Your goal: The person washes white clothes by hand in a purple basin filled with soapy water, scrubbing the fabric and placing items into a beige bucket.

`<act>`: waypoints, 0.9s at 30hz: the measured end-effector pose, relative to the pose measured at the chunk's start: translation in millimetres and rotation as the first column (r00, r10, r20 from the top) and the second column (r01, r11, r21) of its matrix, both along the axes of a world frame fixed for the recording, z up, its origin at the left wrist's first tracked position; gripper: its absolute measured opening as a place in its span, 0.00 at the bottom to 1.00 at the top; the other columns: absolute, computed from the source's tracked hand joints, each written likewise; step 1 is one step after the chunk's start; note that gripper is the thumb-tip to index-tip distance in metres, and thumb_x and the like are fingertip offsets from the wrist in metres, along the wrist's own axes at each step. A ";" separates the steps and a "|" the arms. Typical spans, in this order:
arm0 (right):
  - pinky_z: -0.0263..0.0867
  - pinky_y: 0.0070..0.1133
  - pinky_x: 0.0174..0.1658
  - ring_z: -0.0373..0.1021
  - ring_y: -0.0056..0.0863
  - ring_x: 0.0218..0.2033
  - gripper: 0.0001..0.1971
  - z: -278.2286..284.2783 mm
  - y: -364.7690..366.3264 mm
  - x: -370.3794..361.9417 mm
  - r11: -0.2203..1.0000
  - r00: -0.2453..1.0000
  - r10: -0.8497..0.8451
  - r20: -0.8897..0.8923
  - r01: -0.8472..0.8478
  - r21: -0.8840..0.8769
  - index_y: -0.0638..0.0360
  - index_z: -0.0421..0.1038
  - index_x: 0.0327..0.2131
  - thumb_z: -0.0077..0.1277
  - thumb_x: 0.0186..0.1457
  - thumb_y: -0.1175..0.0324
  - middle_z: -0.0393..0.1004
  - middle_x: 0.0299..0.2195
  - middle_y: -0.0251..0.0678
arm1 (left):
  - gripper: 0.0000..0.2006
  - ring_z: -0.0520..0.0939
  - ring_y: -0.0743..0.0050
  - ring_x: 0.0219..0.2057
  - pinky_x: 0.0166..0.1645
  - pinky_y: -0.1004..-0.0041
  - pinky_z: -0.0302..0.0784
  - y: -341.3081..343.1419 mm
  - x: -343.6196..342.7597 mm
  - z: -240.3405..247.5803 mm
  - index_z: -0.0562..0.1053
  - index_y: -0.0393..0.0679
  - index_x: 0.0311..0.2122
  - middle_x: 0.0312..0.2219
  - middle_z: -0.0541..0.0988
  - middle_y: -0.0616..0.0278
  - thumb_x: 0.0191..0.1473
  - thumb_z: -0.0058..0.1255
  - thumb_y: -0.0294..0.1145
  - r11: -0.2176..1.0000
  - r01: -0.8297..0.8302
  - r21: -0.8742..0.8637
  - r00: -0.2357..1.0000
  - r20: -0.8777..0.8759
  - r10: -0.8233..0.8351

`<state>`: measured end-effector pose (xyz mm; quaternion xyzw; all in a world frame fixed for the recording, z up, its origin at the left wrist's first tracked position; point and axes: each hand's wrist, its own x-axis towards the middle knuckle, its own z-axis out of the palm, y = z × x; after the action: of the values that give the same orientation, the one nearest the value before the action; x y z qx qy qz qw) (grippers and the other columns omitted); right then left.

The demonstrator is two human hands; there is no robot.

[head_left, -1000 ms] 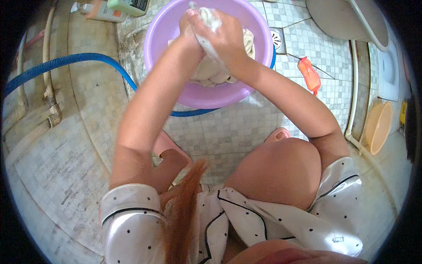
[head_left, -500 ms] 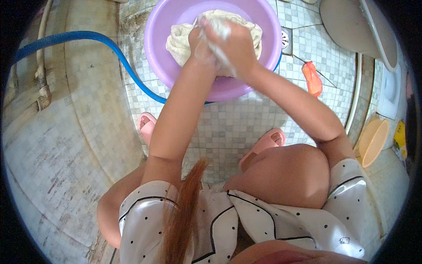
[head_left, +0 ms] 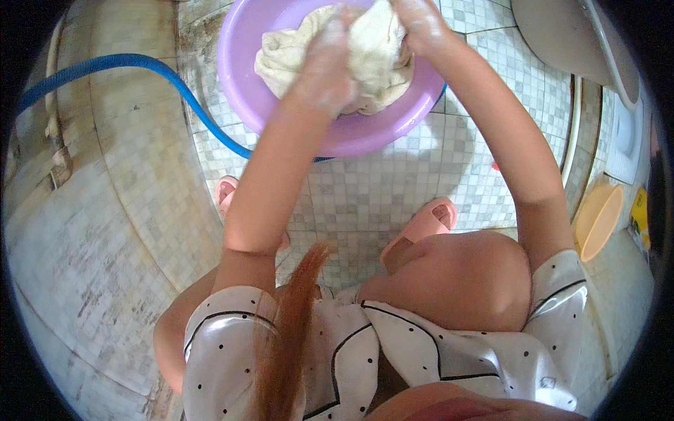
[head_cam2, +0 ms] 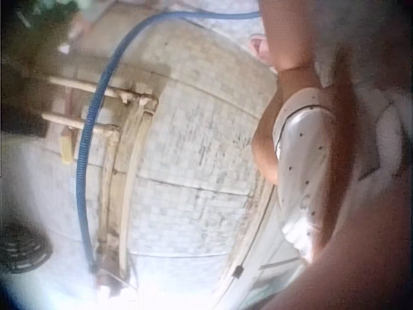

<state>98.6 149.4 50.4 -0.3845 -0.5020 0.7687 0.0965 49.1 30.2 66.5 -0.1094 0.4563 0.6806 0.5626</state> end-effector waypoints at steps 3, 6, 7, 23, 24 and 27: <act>0.66 0.28 0.45 0.69 0.32 0.41 0.14 29.7 2.0 9.9 0.877 0.920 -0.179 -0.350 -0.012 -0.480 0.63 0.65 0.43 0.42 0.56 0.67 0.71 0.39 0.43 | 0.19 0.74 0.68 0.44 0.50 0.66 0.69 -37.2 -35.1 7.2 0.68 0.38 0.45 0.41 0.74 0.57 0.55 0.43 0.42 0.978 0.204 0.029 0.950 -0.247 -0.191; 0.65 0.29 0.48 0.69 0.35 0.42 0.15 25.7 20.2 32.2 0.744 0.881 -0.076 -0.467 -0.262 -0.615 0.65 0.63 0.45 0.44 0.53 0.73 0.70 0.40 0.44 | 0.18 0.73 0.73 0.42 0.51 0.73 0.65 -43.8 -47.9 15.7 0.70 0.39 0.44 0.39 0.74 0.60 0.51 0.48 0.39 0.831 0.495 -0.254 0.650 -0.525 -0.549; 0.64 0.29 0.49 0.68 0.36 0.43 0.16 26.2 24.0 36.0 0.757 0.884 0.022 -0.467 -0.320 -0.569 0.66 0.63 0.45 0.45 0.51 0.76 0.70 0.40 0.45 | 0.18 0.73 0.74 0.41 0.49 0.74 0.66 -42.2 -45.9 17.4 0.70 0.40 0.44 0.37 0.75 0.61 0.50 0.50 0.38 0.810 0.495 -0.313 0.590 -0.563 -0.579; 0.64 0.28 0.26 0.68 0.30 0.16 0.18 9.3 -17.4 17.4 0.847 0.991 0.003 0.135 -0.075 0.527 0.59 0.70 0.15 0.49 0.48 0.55 0.69 0.12 0.39 | 0.16 0.74 0.69 0.36 0.39 0.73 0.73 5.2 19.4 -36.2 0.67 0.43 0.45 0.34 0.73 0.59 0.58 0.34 0.42 0.966 -0.200 0.163 0.976 -0.056 0.211; 0.64 0.28 0.26 0.68 0.30 0.16 0.18 9.1 -21.5 19.0 0.849 0.991 0.000 0.133 -0.070 0.523 0.59 0.70 0.15 0.49 0.48 0.55 0.69 0.12 0.39 | 0.14 0.75 0.72 0.36 0.40 0.74 0.73 -0.4 9.9 -22.2 0.68 0.43 0.41 0.33 0.73 0.61 0.55 0.42 0.41 0.947 -0.215 0.239 0.975 -0.001 0.222; 0.63 0.30 0.24 0.68 0.39 0.17 0.17 11.5 -68.1 12.9 0.395 0.946 0.062 -0.318 0.269 0.878 0.60 0.71 0.17 0.48 0.48 0.57 0.69 0.14 0.46 | 0.16 0.75 0.69 0.38 0.43 0.70 0.72 -16.6 -2.2 -12.4 0.66 0.42 0.44 0.37 0.73 0.59 0.57 0.37 0.42 0.965 0.053 0.256 0.988 -0.154 -0.014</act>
<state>111.5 81.4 61.9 -0.1782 -0.7933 0.4094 0.4139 46.9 13.6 54.2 0.0246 0.4062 0.7312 0.5474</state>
